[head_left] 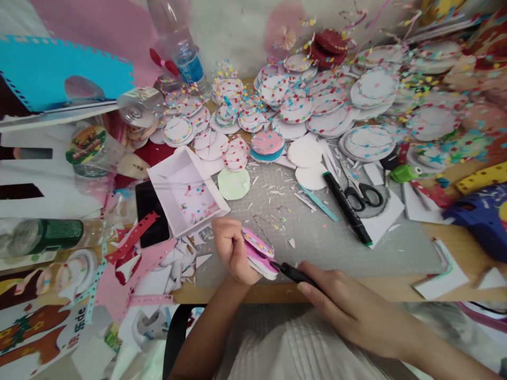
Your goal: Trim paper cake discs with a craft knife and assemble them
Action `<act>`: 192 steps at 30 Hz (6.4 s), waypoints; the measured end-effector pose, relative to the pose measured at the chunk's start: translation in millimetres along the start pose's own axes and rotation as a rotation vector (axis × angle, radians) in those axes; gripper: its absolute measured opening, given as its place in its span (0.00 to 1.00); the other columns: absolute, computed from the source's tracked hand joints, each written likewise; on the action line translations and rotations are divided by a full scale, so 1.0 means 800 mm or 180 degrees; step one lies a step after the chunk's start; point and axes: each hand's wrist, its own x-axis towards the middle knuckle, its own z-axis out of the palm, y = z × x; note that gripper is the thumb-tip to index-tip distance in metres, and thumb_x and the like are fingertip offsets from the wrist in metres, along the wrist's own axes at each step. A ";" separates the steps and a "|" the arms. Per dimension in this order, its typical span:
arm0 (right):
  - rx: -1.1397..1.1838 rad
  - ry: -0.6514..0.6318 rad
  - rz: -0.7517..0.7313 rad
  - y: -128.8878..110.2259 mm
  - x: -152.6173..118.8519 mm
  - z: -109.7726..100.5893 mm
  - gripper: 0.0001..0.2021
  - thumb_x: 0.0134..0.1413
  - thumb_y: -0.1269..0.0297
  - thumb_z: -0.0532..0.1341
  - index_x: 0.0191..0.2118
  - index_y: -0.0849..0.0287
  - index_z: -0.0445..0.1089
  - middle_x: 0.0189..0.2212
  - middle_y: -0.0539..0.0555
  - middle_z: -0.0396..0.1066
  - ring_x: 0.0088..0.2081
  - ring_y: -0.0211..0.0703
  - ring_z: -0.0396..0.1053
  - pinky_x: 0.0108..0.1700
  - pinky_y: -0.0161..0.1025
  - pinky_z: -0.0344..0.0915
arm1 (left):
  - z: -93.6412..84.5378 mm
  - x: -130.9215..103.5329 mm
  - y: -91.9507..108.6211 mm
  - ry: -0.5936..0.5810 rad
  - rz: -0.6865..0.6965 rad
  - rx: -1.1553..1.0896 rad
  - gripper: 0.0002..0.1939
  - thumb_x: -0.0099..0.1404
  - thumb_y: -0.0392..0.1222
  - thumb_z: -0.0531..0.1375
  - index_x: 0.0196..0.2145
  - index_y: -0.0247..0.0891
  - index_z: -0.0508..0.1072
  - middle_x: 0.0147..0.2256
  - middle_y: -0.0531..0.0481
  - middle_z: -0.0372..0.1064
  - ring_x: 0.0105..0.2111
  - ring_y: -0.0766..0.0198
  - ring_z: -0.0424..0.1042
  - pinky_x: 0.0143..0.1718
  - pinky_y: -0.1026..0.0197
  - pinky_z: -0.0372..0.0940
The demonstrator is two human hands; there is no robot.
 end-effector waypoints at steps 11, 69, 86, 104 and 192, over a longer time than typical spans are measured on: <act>0.0271 -0.0186 0.0043 0.004 0.000 -0.001 0.22 0.68 0.49 0.43 0.47 0.54 0.69 0.37 0.56 0.77 0.38 0.49 0.76 0.38 0.43 0.70 | -0.003 0.003 0.001 -0.0062 0.0027 0.0159 0.18 0.64 0.48 0.52 0.20 0.40 0.54 0.20 0.53 0.51 0.24 0.61 0.55 0.28 0.55 0.52; -0.0957 -0.0361 -0.0506 0.019 0.025 0.002 0.16 0.70 0.57 0.42 0.44 0.60 0.61 0.27 0.57 0.74 0.29 0.54 0.75 0.27 0.40 0.54 | -0.013 0.009 -0.009 -0.0329 0.0001 -0.0431 0.11 0.58 0.37 0.53 0.20 0.38 0.55 0.20 0.53 0.51 0.24 0.63 0.53 0.29 0.57 0.51; -0.0036 -0.0206 0.0154 -0.024 -0.010 -0.011 0.21 0.69 0.52 0.39 0.42 0.57 0.65 0.32 0.58 0.76 0.33 0.49 0.77 0.31 0.40 0.64 | 0.001 -0.005 0.004 -0.0095 0.0191 -0.0149 0.20 0.66 0.49 0.53 0.19 0.40 0.58 0.20 0.52 0.54 0.25 0.61 0.54 0.29 0.55 0.49; -0.0491 -0.0312 -0.0155 -0.002 0.009 -0.004 0.17 0.70 0.58 0.41 0.47 0.61 0.63 0.29 0.58 0.76 0.32 0.54 0.76 0.29 0.40 0.58 | -0.007 0.004 -0.003 -0.0210 0.0033 -0.0277 0.16 0.63 0.43 0.54 0.19 0.39 0.56 0.20 0.53 0.53 0.25 0.62 0.54 0.29 0.57 0.50; -0.0460 0.0002 0.0267 -0.016 0.007 -0.013 0.17 0.70 0.57 0.43 0.47 0.60 0.64 0.30 0.58 0.76 0.33 0.56 0.77 0.30 0.40 0.57 | 0.023 0.009 -0.011 -0.0126 -0.2379 -0.1445 0.09 0.50 0.39 0.54 0.19 0.39 0.55 0.21 0.55 0.48 0.23 0.67 0.51 0.26 0.64 0.49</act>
